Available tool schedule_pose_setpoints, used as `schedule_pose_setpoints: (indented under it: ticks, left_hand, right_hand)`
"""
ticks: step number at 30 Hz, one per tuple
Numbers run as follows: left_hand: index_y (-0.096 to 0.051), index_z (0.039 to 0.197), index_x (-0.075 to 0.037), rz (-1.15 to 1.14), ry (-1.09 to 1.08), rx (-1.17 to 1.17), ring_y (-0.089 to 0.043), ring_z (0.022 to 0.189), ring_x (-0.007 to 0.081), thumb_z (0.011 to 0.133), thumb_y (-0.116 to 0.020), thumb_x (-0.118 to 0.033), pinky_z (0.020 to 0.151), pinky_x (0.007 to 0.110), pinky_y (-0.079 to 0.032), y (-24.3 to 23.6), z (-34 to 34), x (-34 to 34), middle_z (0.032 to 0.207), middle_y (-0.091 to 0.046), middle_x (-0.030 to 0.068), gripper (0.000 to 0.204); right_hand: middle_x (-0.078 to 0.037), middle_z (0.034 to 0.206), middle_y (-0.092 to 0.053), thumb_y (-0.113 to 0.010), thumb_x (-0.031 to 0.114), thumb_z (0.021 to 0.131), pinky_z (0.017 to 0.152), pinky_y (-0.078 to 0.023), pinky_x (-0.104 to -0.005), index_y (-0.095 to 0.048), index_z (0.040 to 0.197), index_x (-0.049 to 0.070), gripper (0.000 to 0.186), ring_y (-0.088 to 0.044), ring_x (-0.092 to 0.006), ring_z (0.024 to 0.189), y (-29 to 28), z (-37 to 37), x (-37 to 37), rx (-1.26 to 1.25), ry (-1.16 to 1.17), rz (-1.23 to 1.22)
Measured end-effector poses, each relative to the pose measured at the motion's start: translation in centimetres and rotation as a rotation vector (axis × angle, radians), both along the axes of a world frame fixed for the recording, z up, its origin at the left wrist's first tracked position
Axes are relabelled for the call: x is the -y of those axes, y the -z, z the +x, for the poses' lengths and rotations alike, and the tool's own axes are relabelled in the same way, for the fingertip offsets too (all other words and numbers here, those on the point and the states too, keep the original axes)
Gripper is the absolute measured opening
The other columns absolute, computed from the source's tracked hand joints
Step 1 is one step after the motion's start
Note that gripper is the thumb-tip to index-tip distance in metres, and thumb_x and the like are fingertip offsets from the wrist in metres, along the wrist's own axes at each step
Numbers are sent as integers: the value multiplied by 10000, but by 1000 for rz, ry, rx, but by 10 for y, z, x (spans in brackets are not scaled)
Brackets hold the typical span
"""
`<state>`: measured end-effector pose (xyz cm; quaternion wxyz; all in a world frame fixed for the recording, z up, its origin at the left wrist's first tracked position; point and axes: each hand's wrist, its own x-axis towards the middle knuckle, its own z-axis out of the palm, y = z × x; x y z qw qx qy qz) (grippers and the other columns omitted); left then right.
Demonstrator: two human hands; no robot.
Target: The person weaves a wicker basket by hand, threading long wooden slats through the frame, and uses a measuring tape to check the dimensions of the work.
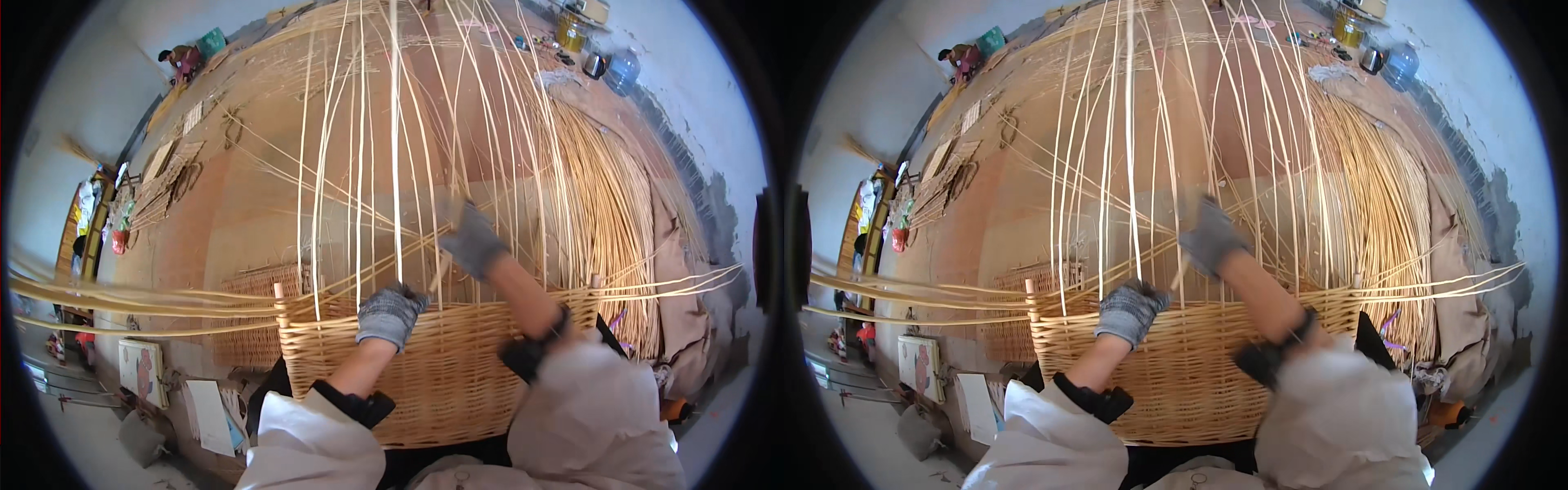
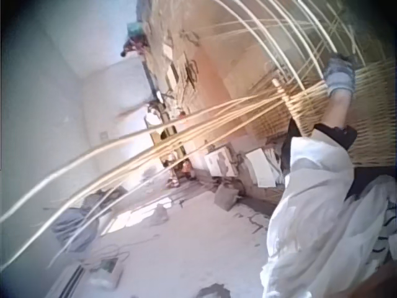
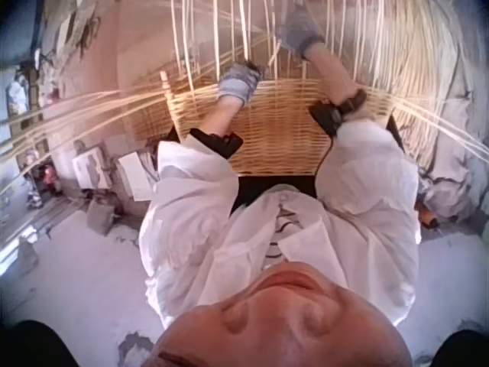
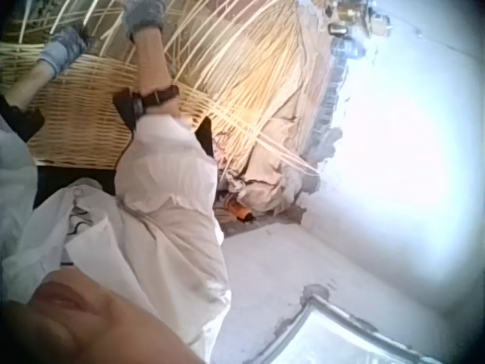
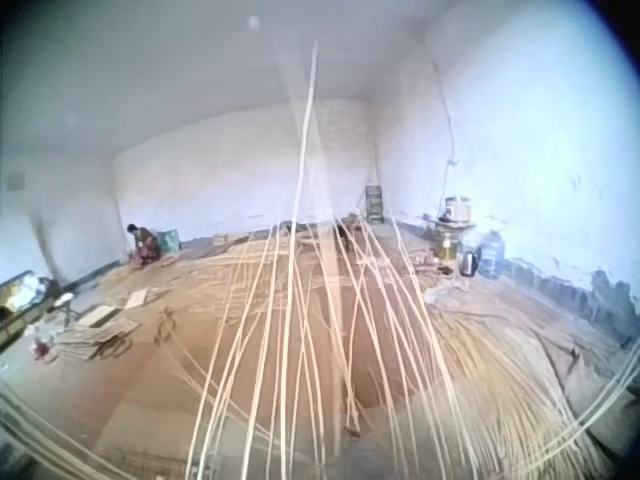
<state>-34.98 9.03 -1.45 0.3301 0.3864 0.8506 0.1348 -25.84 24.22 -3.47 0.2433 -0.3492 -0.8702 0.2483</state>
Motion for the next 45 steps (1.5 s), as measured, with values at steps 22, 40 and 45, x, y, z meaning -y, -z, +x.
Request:
schedule_pose_setpoints:
  ticks: [22,40,45]
  left_hand:
    - [-487,1063,-39,-94,237,147,-553,900,273,671,-616,-377,796,349,-416,1,57,-55,967,-573,162,533]
    - [-301,1209,62,-55,157,-433,-453,1068,281,620,-624,-519,900,356,-338,-51,111,-100,1172,-443,191,889]
    - [-193,1299,-89,81,473,-172,-438,1061,303,622,-596,-554,894,351,-318,5,162,-94,1156,-439,170,915]
  right_hand:
    - [-92,805,-513,-568,52,683,723,-436,-311,-482,721,72,96,-517,-203,822,-9,132,6,-516,232,-980]
    - [-70,684,-534,-519,108,795,532,-469,-282,-503,903,35,132,-559,-189,633,-23,192,-5,-1105,168,-739]
    - [-86,722,-536,-508,-22,744,602,-486,-311,-486,778,36,70,-545,-209,650,30,254,-40,-903,219,-1127]
